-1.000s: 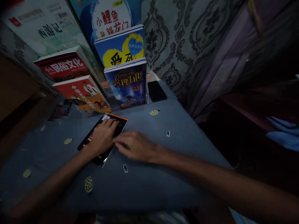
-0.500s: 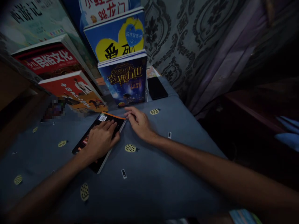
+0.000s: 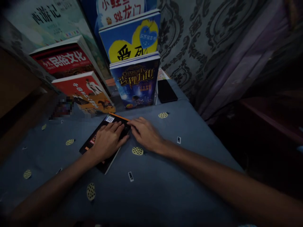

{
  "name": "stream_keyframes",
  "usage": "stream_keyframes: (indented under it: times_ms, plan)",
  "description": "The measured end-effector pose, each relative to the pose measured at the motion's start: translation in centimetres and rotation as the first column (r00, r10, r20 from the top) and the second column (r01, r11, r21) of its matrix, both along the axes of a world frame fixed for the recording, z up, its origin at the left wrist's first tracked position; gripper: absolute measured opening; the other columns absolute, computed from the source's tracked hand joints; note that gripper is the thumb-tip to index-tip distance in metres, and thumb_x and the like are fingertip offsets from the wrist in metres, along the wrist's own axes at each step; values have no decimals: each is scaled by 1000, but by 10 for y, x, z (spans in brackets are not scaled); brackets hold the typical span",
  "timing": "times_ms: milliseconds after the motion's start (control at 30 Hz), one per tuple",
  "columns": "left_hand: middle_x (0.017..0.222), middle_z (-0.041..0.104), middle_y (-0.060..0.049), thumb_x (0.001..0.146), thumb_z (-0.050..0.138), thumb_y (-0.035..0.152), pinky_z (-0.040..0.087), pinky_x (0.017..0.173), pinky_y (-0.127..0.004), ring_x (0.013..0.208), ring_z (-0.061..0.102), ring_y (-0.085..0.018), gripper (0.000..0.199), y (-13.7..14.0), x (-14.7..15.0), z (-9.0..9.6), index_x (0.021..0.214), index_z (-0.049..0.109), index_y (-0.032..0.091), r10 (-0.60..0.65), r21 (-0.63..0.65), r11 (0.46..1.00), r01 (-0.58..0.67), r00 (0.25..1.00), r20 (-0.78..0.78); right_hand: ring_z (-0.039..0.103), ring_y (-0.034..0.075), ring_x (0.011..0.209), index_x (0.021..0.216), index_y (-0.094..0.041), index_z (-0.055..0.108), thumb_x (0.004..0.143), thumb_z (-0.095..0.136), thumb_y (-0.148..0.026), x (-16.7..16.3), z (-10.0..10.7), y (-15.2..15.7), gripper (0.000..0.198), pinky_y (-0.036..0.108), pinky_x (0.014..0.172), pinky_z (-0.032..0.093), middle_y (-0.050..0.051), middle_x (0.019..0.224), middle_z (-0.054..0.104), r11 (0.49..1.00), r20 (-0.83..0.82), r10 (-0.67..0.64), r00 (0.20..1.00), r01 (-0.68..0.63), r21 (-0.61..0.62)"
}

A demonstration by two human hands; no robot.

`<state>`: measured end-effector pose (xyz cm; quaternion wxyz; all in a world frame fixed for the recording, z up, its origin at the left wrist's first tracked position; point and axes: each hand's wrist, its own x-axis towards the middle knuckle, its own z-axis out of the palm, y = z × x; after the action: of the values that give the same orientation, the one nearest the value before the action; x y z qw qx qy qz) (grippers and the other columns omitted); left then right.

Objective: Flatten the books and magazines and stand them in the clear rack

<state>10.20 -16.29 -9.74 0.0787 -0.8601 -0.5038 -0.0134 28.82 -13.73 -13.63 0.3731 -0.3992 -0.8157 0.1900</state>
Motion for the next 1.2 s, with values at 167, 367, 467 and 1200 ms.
stream_keyframes:
  times_ms: [167,367,467,1200]
  plan:
    - [138,63,-10,100,52,39,51,100,-45,127,57,-30,37,11,-25,4,131,62,20,69,-16,998,-69,996,61,66,28,99,117,-17,70,95,48,-19,1,-2,-5,31,48,88,58,12,102,75,997,86,6,996,-13,71]
    - [122,70,-11,98,56,34,55,84,-36,110,67,-27,29,24,-50,12,120,67,19,202,-54,979,-197,974,99,58,32,127,133,-17,61,94,58,-38,-2,-3,-8,44,54,102,54,16,129,68,994,193,70,979,-84,64]
    - [111,74,-11,98,52,30,54,84,-36,102,70,-26,26,30,-58,14,114,71,19,227,-37,974,-224,967,111,53,35,134,136,-18,59,93,59,-44,-5,-5,3,49,59,107,47,17,139,62,997,262,51,964,-65,43]
    - [99,80,-4,81,59,12,53,90,-29,93,73,-19,28,84,-127,-13,100,79,16,145,-279,959,53,751,644,64,28,119,123,-18,70,95,53,-17,-110,14,0,32,51,106,47,14,124,71,865,316,452,834,-496,73]
